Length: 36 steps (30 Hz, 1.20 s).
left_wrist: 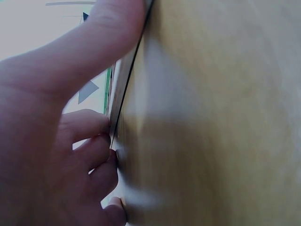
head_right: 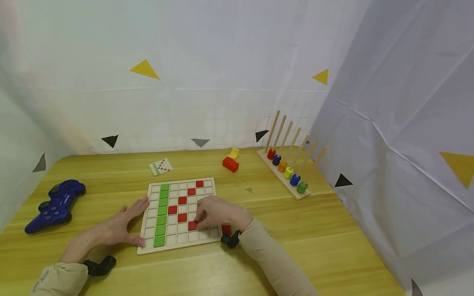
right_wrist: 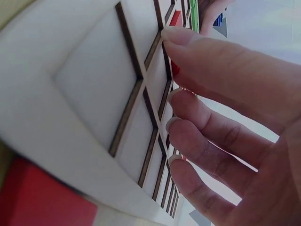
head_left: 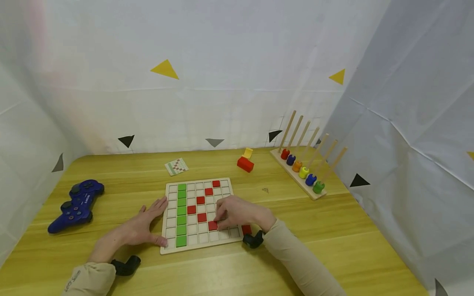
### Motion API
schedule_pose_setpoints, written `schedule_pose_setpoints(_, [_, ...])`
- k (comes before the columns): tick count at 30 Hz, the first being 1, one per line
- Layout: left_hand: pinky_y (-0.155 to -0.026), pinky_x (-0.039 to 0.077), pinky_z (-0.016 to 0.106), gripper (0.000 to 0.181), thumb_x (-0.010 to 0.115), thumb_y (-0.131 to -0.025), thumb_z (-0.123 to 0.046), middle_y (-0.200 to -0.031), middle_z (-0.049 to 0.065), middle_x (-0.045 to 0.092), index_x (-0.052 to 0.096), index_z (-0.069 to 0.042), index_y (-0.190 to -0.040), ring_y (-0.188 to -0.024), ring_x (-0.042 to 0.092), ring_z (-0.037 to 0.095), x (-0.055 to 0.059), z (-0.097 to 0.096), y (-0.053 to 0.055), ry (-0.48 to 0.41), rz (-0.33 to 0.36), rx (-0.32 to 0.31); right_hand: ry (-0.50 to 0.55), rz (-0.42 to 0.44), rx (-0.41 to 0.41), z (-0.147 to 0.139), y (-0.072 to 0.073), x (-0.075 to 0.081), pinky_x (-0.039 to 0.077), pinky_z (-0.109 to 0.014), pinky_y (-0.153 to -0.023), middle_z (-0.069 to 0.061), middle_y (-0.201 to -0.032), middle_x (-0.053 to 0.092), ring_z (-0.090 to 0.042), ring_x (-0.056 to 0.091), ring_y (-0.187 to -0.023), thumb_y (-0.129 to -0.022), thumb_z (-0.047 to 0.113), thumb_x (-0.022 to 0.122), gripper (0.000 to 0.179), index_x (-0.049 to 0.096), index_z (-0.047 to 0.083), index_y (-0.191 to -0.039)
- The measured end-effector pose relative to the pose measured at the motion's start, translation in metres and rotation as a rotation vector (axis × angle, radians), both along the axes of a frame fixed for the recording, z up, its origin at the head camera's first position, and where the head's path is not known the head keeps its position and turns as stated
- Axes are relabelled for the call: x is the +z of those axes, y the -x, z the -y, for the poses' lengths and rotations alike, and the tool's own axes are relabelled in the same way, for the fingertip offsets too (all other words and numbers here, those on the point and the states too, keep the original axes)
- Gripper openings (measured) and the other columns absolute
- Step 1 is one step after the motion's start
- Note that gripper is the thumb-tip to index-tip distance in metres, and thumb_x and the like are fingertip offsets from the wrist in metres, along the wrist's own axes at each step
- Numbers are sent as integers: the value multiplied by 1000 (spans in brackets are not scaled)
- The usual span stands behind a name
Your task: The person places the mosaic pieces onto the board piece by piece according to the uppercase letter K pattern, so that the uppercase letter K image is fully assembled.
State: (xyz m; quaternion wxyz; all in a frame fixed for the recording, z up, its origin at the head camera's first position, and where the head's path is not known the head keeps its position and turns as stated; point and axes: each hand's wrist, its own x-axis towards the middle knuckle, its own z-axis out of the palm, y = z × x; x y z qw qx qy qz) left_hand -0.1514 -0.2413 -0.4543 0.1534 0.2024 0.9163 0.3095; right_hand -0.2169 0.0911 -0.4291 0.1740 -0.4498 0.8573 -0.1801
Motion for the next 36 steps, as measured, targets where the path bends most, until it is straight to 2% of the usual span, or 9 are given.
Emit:
schedule_pose_setpoints(3, [-116,-2,70,122,84,-72,-53,-166,23,6,19,4,-157,-151,2,47,1,0,0,3,3,3,-2,-13,15,-1,1,1,48,-14,-71,9,-93,64,-5,55,-81,-85,28,81,23,80,17,-105])
schedule_pose_setpoints(7, [-117,-3,69,122,84,-72,-53,-167,22,6,18,3,-158,-152,2,47,2,0,0,-1,10,3,27,30,-11,-7,4,6,49,-17,-73,4,-99,65,-11,60,-86,-85,26,82,27,78,15,-110])
schedule_pose_setpoints(12, [-117,-3,69,122,85,-71,-52,-167,22,6,18,4,-157,-151,2,47,2,-1,0,0,13,7,52,68,-49,-25,8,15,51,-23,-77,-2,-103,66,-19,61,-92,-85,26,82,31,76,14,-112])
schedule_pose_setpoints(16, [-117,-3,70,122,85,-71,-52,-166,23,6,19,4,-157,-151,2,47,1,0,0,-1,14,6,49,75,-72,-45,10,17,52,-26,-80,-2,-106,66,-19,61,-94,-85,27,82,34,75,13,-114])
schedule_pose_setpoints(27, [-117,-3,70,121,85,-72,-51,-166,23,6,19,4,-157,-151,2,48,4,0,-1,-11,19,2,107,90,-128,-101,17,4,54,-35,-82,-3,-103,66,-21,61,-91,-82,29,84,37,73,13,-114])
schedule_pose_setpoints(36, [-117,-4,68,121,84,-73,-52,-167,21,4,17,2,-158,-152,1,46,2,1,0,1,33,-1,106,81,-107,-107,20,-6,52,-29,-77,4,-95,64,-13,58,-85,-78,34,86,34,74,19,-106])
